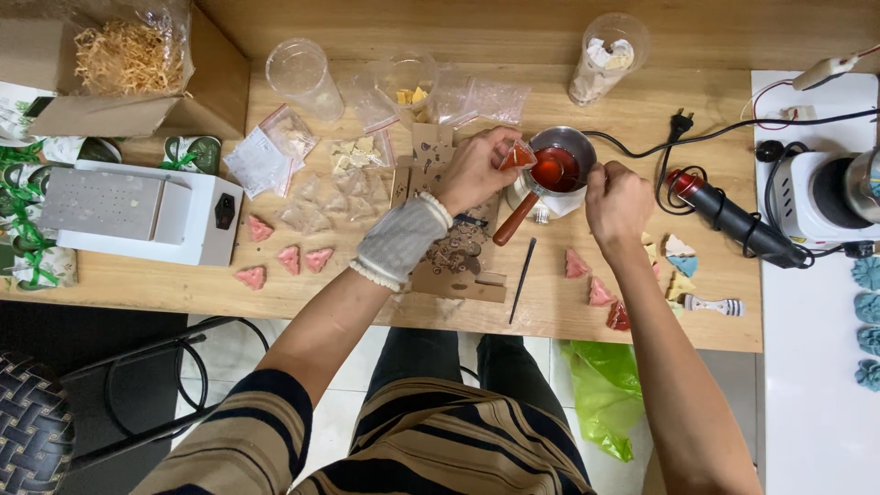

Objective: The recorder prepares various small candle items by dipping them in wax and packaging them.

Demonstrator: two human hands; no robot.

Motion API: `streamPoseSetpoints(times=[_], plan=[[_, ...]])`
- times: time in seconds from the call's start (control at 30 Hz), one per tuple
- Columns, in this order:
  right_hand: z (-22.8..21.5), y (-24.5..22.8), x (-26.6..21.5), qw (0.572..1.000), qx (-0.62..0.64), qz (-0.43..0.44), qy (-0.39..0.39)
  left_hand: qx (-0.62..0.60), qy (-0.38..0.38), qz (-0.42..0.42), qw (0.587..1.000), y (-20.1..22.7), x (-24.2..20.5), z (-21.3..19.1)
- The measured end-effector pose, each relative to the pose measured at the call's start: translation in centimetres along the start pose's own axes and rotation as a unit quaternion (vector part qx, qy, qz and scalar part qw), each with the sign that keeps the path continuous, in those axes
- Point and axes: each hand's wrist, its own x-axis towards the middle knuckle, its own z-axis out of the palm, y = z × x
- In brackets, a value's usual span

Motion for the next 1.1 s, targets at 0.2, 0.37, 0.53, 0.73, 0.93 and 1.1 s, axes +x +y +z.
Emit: streamPoseSetpoints(times=[0.2,0.37,0.53,0.73,0.93,1.1], plan=[[-1.9,1.2,0.4,0.993,0.097,0.065,0.011,0.000,-0.012,0.011,1.000,0.9,0.2,0.2],[-6.7,-0.1,1.5,0.990,0.135,0.037,0.032,-0.009,-0.025,0.001,1.000,2.6,0.9,0.6],[-8.8,-1.5,1.6,0.995,0.083,-0.005,0.058,0.011,0.006,0.057,0.998,2.9,2.2,2.6],[-9.5,-3.2,0.4,0.994,0.028,-0.066,0.086,0.023,0.008,0.046,0.999,4.4,2.8,3.4],[-9.9,-3.9,-0.4,0.986,-0.003,-0.129,0.105,-0.019,-0.019,0.021,0.999,4.7,2.5,3.0],[-9.9,-3.9,-0.4,0.972,-0.031,-0.198,0.124,-0.019,-0.022,0.044,0.999,5.7,1.9,2.2]])
